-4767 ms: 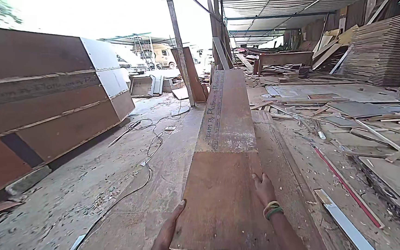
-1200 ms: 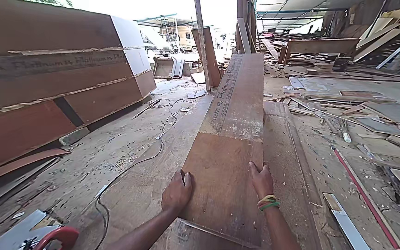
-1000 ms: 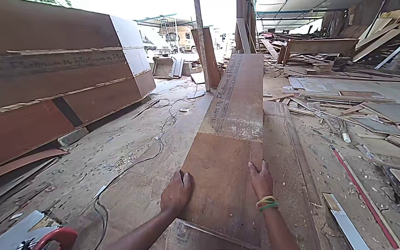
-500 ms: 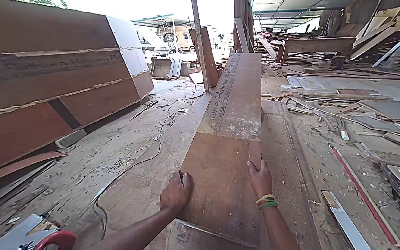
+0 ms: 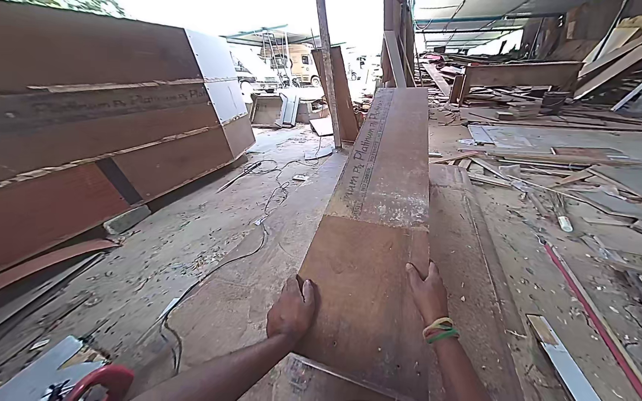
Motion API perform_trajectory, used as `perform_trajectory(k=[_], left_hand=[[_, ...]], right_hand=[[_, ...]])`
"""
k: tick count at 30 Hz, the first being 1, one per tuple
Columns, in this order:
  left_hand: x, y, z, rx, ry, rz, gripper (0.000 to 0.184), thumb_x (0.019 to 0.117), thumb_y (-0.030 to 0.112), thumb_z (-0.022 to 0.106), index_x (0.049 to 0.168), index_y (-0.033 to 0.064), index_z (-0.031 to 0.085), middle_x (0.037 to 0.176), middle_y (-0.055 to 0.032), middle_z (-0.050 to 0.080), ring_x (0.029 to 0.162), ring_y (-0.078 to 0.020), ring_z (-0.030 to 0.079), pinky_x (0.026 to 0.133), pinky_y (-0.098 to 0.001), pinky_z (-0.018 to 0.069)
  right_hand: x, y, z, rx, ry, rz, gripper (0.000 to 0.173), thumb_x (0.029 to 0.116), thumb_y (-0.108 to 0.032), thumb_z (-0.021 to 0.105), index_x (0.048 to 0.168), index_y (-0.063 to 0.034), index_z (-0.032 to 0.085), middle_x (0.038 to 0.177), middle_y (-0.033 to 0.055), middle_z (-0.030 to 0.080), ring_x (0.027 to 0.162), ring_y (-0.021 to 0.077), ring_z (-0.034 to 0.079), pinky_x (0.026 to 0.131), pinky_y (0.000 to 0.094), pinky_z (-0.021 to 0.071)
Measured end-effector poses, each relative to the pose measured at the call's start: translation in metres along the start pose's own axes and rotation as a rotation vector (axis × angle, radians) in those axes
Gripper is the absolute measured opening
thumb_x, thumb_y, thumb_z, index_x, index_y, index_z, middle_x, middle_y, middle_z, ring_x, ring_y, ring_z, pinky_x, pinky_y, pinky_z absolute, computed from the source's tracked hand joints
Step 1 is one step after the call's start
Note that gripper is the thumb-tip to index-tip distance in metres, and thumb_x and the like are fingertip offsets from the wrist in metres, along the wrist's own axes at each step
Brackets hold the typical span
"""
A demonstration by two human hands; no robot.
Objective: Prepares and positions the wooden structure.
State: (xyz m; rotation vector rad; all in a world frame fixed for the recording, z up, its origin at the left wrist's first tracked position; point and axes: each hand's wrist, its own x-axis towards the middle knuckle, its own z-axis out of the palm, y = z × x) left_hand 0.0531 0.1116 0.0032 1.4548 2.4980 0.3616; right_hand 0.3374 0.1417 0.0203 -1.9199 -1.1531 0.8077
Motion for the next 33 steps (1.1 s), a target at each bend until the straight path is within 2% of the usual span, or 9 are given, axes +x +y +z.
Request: perform_trajectory(k=[4,10,22,33], left_hand=[[-0.0015,0.0007,-0.0011,-0.009,0.002,0.004,0.06,0.1077,0.049,0.025,0.149,0.0108,0.045,0.137,-0.0123,0.063,0.116,-0.0317,0.068,0.093,-0.0538,0.0548],[-0.0007,0.001,-0.0015,-0.005,-0.007,-0.002,0.058,0.1077,0.049,0.024,0.147,0.0115,0.046,0.135,-0.0129,0.064,0.115,-0.0322,0.069,0.091,-0.0541,0.0554],[-0.0007,0.0018,-0.0016,0.003,-0.005,-0.009,0.058,0.1075,0.049,0.025,0.147,0.0121,0.046,0.136,-0.0121,0.064,0.114,-0.0315,0.069,0.09,-0.0541,0.0557],[-0.0012,0.0023,-0.0017,0.009,-0.009,-0.007,0.06,0.108,0.049,0.025,0.152,0.0118,0.042,0.138,-0.0133,0.063,0.115,-0.0333,0.069,0.092,-0.0551,0.0551]], right_hand=[[-0.0001,-0.0011,-0.0007,-0.017,-0.008,0.015,0.071,0.1006,-0.046,0.063,0.151,-0.0014,0.043,0.127,0.0228,0.067,0.118,0.0365,0.066,0.101,0.0545,0.0506],[-0.0003,-0.0059,-0.0032,-0.079,-0.027,0.057,0.063,0.1007,-0.05,0.061,0.136,0.0019,0.055,0.118,0.0231,0.069,0.113,0.0364,0.068,0.097,0.0543,0.052],[0.0016,-0.0055,-0.0028,-0.05,-0.026,0.064,0.064,0.0998,-0.05,0.063,0.136,0.0017,0.055,0.116,0.023,0.069,0.111,0.0361,0.068,0.096,0.054,0.0527],[0.0019,-0.0046,-0.0046,-0.029,-0.043,0.066,0.059,0.0992,-0.05,0.064,0.124,0.0034,0.062,0.11,0.0231,0.07,0.107,0.0357,0.069,0.093,0.0535,0.0529]])
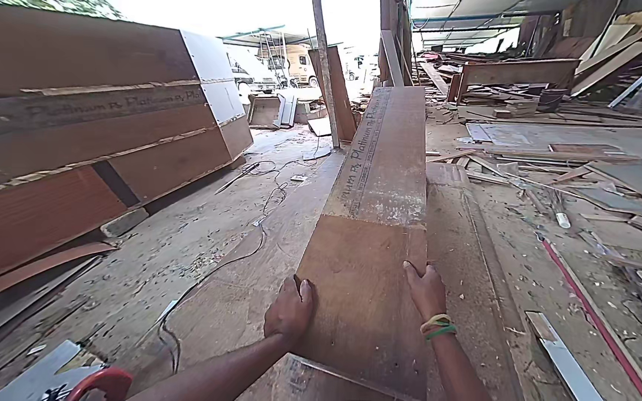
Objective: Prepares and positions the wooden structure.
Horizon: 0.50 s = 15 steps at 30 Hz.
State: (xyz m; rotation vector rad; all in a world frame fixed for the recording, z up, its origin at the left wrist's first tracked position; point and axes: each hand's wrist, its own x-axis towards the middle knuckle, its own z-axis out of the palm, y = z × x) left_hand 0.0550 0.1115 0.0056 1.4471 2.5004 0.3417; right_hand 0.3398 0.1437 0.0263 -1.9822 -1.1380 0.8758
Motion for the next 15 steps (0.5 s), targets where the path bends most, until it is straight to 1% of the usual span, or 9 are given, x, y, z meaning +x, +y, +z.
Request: perform_trajectory(k=[4,9,15], left_hand=[[0.0003,-0.0008,0.0003,0.005,0.001,0.003,0.061,0.1077,0.05,0.023,0.152,0.0121,0.043,0.138,-0.0129,0.063,0.115,-0.0328,0.069,0.092,-0.0552,0.055],[-0.0001,-0.0004,-0.0004,0.002,0.009,0.008,0.061,0.1072,0.049,0.024,0.152,0.0117,0.043,0.138,-0.0123,0.064,0.115,-0.0328,0.069,0.092,-0.0549,0.0549],[-0.0003,-0.0007,0.0007,0.001,0.012,0.006,0.061,0.1072,0.05,0.023,0.151,0.0131,0.043,0.138,-0.0119,0.064,0.114,-0.0326,0.069,0.09,-0.0554,0.0556]], right_hand=[[0.0005,-0.0006,0.0003,-0.014,-0.002,0.004,0.061,0.0995,-0.05,0.063,0.127,0.0037,0.059,0.112,0.0233,0.07,0.108,0.0364,0.068,0.094,0.0539,0.0527],[-0.0015,-0.002,0.0004,-0.028,0.005,0.009,0.059,0.1,-0.05,0.062,0.126,0.0032,0.06,0.11,0.0228,0.07,0.108,0.0363,0.069,0.093,0.0534,0.0532],[-0.003,-0.0021,-0.0009,-0.032,0.004,0.005,0.06,0.1001,-0.051,0.062,0.127,0.0028,0.06,0.113,0.023,0.07,0.109,0.036,0.068,0.094,0.0534,0.053]])
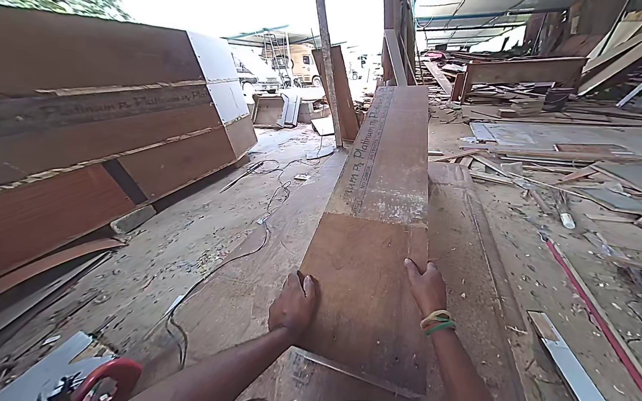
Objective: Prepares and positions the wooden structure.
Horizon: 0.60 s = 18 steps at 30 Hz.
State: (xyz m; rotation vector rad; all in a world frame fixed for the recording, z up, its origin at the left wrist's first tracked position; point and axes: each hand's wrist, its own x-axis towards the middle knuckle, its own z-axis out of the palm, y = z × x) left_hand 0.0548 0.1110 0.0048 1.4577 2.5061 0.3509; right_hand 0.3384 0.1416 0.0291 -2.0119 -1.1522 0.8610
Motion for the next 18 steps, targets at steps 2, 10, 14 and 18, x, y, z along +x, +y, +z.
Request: perform_trajectory(k=[2,10,14,18], left_hand=[[-0.001,0.001,-0.001,-0.005,-0.002,0.0,0.061,0.1073,0.049,0.023,0.151,0.0125,0.044,0.138,-0.0125,0.063,0.115,-0.0324,0.069,0.091,-0.0558,0.0552],[-0.002,0.001,-0.001,-0.007,0.005,-0.004,0.059,0.1072,0.049,0.024,0.149,0.0128,0.045,0.136,-0.0139,0.064,0.115,-0.0332,0.069,0.091,-0.0559,0.0551],[0.0,0.0,0.0,-0.013,-0.006,0.008,0.059,0.1075,0.05,0.024,0.149,0.0127,0.044,0.137,-0.0134,0.063,0.115,-0.0328,0.068,0.09,-0.0558,0.0552],[0.0,0.0,0.0,-0.01,-0.005,0.002,0.059,0.1074,0.049,0.024,0.148,0.0122,0.045,0.136,-0.0133,0.064,0.115,-0.0327,0.069,0.09,-0.0558,0.0554]], right_hand=[[0.0,0.0,0.0,0.0,-0.002,0.0,0.06,0.1003,-0.051,0.061,0.127,0.0029,0.059,0.113,0.023,0.07,0.11,0.0359,0.068,0.095,0.0528,0.0528],[0.005,0.013,-0.005,0.008,0.022,-0.057,0.061,0.0945,-0.058,0.067,0.116,-0.0009,0.069,0.106,0.0214,0.072,0.104,0.0372,0.069,0.091,0.058,0.0517],[0.01,0.022,-0.002,0.039,0.026,-0.061,0.062,0.0923,-0.063,0.066,0.118,-0.006,0.072,0.103,0.0183,0.074,0.1,0.0354,0.07,0.088,0.0596,0.0526],[0.014,0.023,0.0,0.052,-0.027,0.019,0.069,0.0912,-0.067,0.064,0.102,0.0,0.072,0.096,0.0209,0.071,0.094,0.0361,0.069,0.084,0.0581,0.0525]])
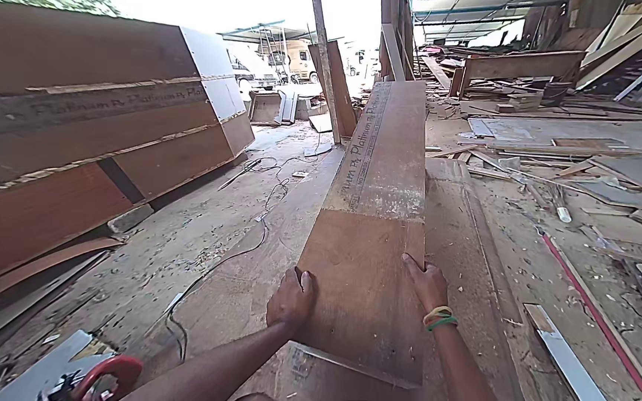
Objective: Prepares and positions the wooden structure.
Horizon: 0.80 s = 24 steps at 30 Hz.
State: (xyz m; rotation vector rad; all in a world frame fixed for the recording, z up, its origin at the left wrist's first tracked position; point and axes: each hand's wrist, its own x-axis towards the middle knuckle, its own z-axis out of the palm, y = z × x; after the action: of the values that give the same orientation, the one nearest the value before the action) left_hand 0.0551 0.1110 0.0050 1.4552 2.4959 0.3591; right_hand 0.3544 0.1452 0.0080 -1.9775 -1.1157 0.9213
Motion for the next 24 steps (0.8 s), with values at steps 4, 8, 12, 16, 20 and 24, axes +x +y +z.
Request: perform_trajectory(k=[4,8,12,16,20,24], left_hand=[[0.0004,0.0002,-0.0001,-0.002,-0.001,-0.009,0.058,0.1075,0.049,0.024,0.147,0.0121,0.046,0.136,-0.0135,0.064,0.114,-0.032,0.069,0.089,-0.0545,0.0559],[0.0007,0.0002,0.0012,0.003,0.002,-0.008,0.059,0.1073,0.049,0.024,0.148,0.0126,0.045,0.136,-0.0127,0.064,0.114,-0.0319,0.069,0.09,-0.0554,0.0555],[0.0007,0.0006,0.0007,0.0,0.01,-0.009,0.058,0.107,0.049,0.025,0.15,0.0139,0.044,0.136,-0.0126,0.064,0.114,-0.0321,0.069,0.09,-0.0558,0.0553],[0.0011,0.0003,0.0014,0.005,0.01,-0.007,0.059,0.1073,0.049,0.024,0.149,0.013,0.045,0.136,-0.0131,0.064,0.114,-0.0325,0.069,0.09,-0.0558,0.0553],[0.0,0.0009,0.0005,0.011,0.007,-0.008,0.059,0.1072,0.049,0.024,0.147,0.0118,0.046,0.135,-0.0135,0.064,0.115,-0.0325,0.069,0.09,-0.0555,0.0553],[0.0005,0.0005,0.0018,0.017,0.008,-0.007,0.059,0.1072,0.049,0.024,0.148,0.0129,0.045,0.135,-0.013,0.065,0.114,-0.0323,0.069,0.09,-0.0551,0.0558]], right_hand=[[0.0,-0.002,-0.0001,0.006,-0.024,0.037,0.071,0.0915,-0.068,0.063,0.098,0.0024,0.071,0.094,0.0215,0.07,0.093,0.0361,0.069,0.083,0.0572,0.0523],[-0.0005,-0.0027,-0.0008,0.02,-0.035,0.038,0.071,0.0928,-0.067,0.062,0.099,0.0033,0.07,0.096,0.0226,0.07,0.094,0.0366,0.068,0.084,0.0575,0.0517],[0.0007,-0.0017,-0.0004,0.031,-0.037,0.023,0.07,0.0927,-0.066,0.063,0.098,0.0035,0.07,0.093,0.022,0.069,0.092,0.0359,0.068,0.083,0.057,0.0517],[0.0008,-0.0017,-0.0004,0.027,-0.039,0.026,0.07,0.0928,-0.067,0.062,0.097,0.0031,0.07,0.094,0.0218,0.07,0.093,0.0359,0.068,0.083,0.0571,0.0519],[-0.0006,-0.0033,-0.0018,-0.017,-0.049,0.018,0.072,0.096,-0.067,0.057,0.101,0.0036,0.069,0.098,0.0229,0.07,0.097,0.0363,0.069,0.086,0.0565,0.0518],[-0.004,-0.0074,-0.0055,-0.143,-0.07,-0.003,0.074,0.1014,-0.067,0.043,0.105,0.0026,0.068,0.104,0.023,0.07,0.103,0.0362,0.069,0.089,0.0558,0.0524]])
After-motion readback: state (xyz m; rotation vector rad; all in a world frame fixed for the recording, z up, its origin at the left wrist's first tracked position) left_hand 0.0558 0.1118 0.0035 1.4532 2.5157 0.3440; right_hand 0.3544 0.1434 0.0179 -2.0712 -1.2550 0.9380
